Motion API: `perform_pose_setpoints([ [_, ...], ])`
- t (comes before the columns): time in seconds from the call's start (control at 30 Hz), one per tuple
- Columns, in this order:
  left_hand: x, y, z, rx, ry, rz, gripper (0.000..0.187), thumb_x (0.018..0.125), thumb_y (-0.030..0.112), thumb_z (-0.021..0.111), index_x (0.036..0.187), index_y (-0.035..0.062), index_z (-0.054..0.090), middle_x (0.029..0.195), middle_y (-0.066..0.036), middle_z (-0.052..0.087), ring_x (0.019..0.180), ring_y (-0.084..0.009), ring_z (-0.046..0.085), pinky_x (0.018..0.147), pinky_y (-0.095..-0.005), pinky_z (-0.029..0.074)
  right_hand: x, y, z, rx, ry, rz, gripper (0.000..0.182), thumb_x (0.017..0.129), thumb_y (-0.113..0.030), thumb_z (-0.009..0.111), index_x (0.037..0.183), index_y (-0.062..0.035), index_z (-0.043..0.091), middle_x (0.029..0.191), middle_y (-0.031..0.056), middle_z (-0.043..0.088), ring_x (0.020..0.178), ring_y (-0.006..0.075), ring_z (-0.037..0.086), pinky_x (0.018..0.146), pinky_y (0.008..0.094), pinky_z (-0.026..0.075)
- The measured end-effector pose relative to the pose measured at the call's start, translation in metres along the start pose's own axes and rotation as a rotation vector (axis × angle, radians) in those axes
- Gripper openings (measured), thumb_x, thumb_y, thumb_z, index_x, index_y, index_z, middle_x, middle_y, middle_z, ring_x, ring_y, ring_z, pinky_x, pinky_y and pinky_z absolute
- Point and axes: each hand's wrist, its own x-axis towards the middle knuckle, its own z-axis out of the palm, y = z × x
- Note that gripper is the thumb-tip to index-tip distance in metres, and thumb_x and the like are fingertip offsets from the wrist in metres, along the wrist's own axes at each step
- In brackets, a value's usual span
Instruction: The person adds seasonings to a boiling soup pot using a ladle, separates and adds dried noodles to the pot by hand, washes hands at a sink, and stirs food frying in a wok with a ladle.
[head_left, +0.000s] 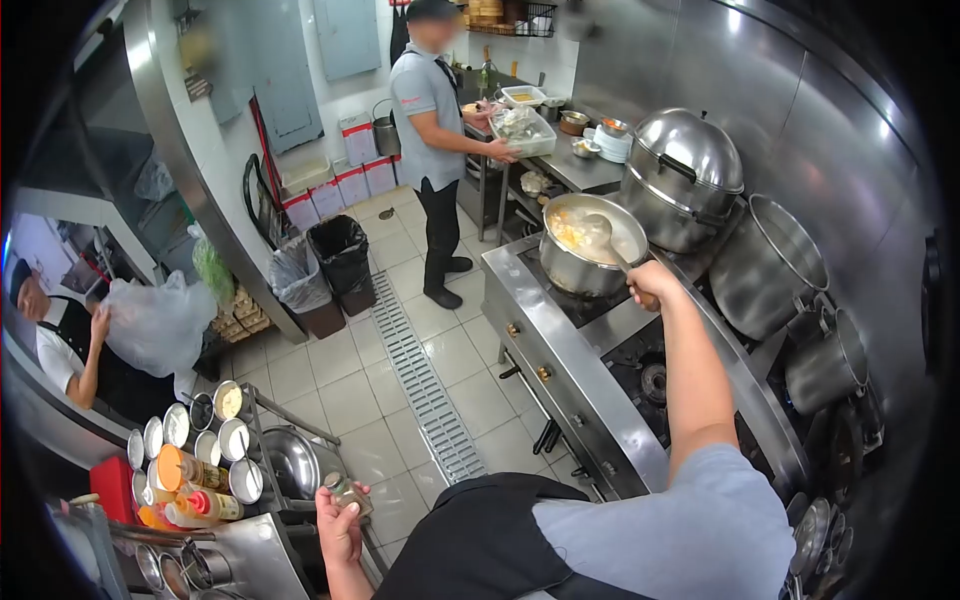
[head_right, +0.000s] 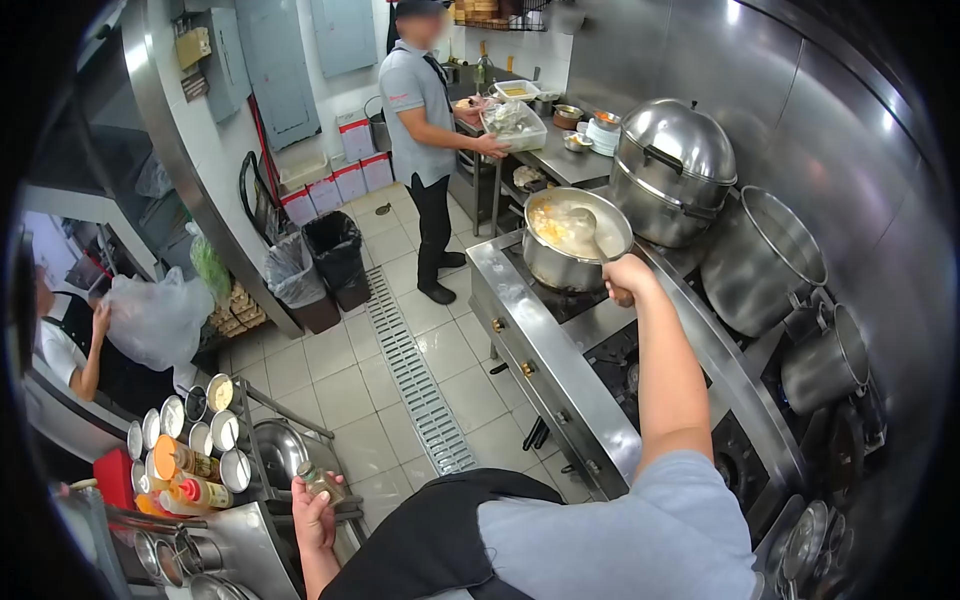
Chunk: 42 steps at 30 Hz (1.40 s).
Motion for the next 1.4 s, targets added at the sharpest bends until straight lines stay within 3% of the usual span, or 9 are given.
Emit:
perform_pose_setpoints([
  [0.1,-0.007,0.000,-0.006,-0.005,0.028,-0.001,0.052,0.076,-0.002,0.069,0.119,0.0086,0.041,0.111,-0.016,0.060,0.107,-0.0312,0.060,0.100,-0.0436,0.044,0.009,0.013,-0.006,1.262,-0.332,0.302,0.007,0.084,-0.007,0.051,0.084,-0.0049,0.044,0.065,0.0062,0.053,0.045,0.0104,0.047,0.039,0.0251,0.037],
  [0.47,-0.008,0.007,-0.009,0.036,0.038,-0.026,0.052,0.075,-0.002,0.070,0.118,0.0081,0.043,0.111,-0.015,0.061,0.107,-0.0305,0.061,0.099,-0.0423,0.045,-0.018,0.020,-0.044,0.227,0.017,-0.089,0.009,0.077,-0.008,0.056,0.075,0.0008,0.056,0.057,0.0072,0.056,0.043,0.0167,0.055,0.040,0.0333,0.044],
  [0.67,-0.003,0.006,-0.007,0.045,0.002,-0.028,0.052,0.074,-0.003,0.069,0.117,0.0079,0.043,0.110,-0.015,0.061,0.108,-0.0306,0.060,0.101,-0.0433,0.045,-0.026,0.010,-0.020,-0.267,0.295,-0.182,0.016,0.075,-0.005,0.053,0.076,0.0086,0.062,0.056,0.0166,0.060,0.052,0.0312,0.064,0.051,0.0441,0.050],
  [0.77,-0.002,0.002,-0.009,0.047,-0.018,-0.031,0.051,0.074,-0.003,0.070,0.117,0.0077,0.043,0.110,-0.014,0.061,0.108,-0.0305,0.060,0.101,-0.0440,0.045,-0.026,-0.002,-0.008,-0.256,0.202,-0.037,0.014,0.075,-0.004,0.053,0.071,0.0055,0.062,0.057,0.0158,0.060,0.052,0.0307,0.064,0.051,0.0454,0.049],
  [0.87,-0.004,-0.002,-0.015,0.023,-0.033,-0.009,0.052,0.075,-0.002,0.071,0.117,0.0073,0.043,0.110,-0.014,0.062,0.108,-0.0304,0.060,0.100,-0.0442,0.045,-0.003,-0.001,-0.004,0.116,-0.047,0.058,0.012,0.080,-0.007,0.054,0.078,0.0044,0.056,0.062,0.0165,0.058,0.047,0.0190,0.055,0.040,0.0339,0.041],
  [0.93,-0.006,0.000,-0.014,0.027,-0.044,-0.029,0.052,0.075,-0.001,0.073,0.117,0.0075,0.043,0.110,-0.014,0.062,0.108,-0.0301,0.061,0.100,-0.0441,0.045,0.011,0.007,-0.012,1.151,-0.170,0.274,0.008,0.081,-0.007,0.053,0.077,-0.0008,0.050,0.063,0.0114,0.055,0.047,0.0131,0.050,0.039,0.0270,0.038],
  [0.97,-0.008,-0.001,-0.014,0.021,-0.042,-0.029,0.052,0.075,-0.001,0.073,0.117,0.0075,0.043,0.110,-0.014,0.062,0.108,-0.0301,0.061,0.100,-0.0441,0.045,0.005,0.001,-0.017,1.156,-0.189,0.298,0.008,0.082,-0.005,0.053,0.087,-0.0005,0.048,0.063,0.0049,0.052,0.046,0.0117,0.049,0.040,0.0252,0.040],
  [1.1,-0.013,-0.002,-0.018,0.036,-0.027,-0.041,0.051,0.076,0.000,0.071,0.118,0.0080,0.043,0.111,-0.014,0.061,0.108,-0.0298,0.060,0.101,-0.0429,0.044,-0.023,-0.010,-0.022,0.635,-0.024,0.146,0.005,0.083,-0.004,0.053,0.080,-0.0005,0.051,0.062,0.0061,0.054,0.046,0.0142,0.050,0.039,0.0290,0.040],
  [1.4,-0.001,-0.021,-0.028,0.015,-0.111,-0.137,0.050,0.076,0.001,0.072,0.116,0.0089,0.042,0.110,-0.014,0.061,0.108,-0.0294,0.060,0.100,-0.0431,0.045,-0.031,0.013,-0.024,0.254,0.148,-0.062,0.009,0.080,-0.005,0.056,0.085,0.0021,0.058,0.060,0.0080,0.055,0.041,0.0186,0.052,0.037,0.0347,0.041],
])
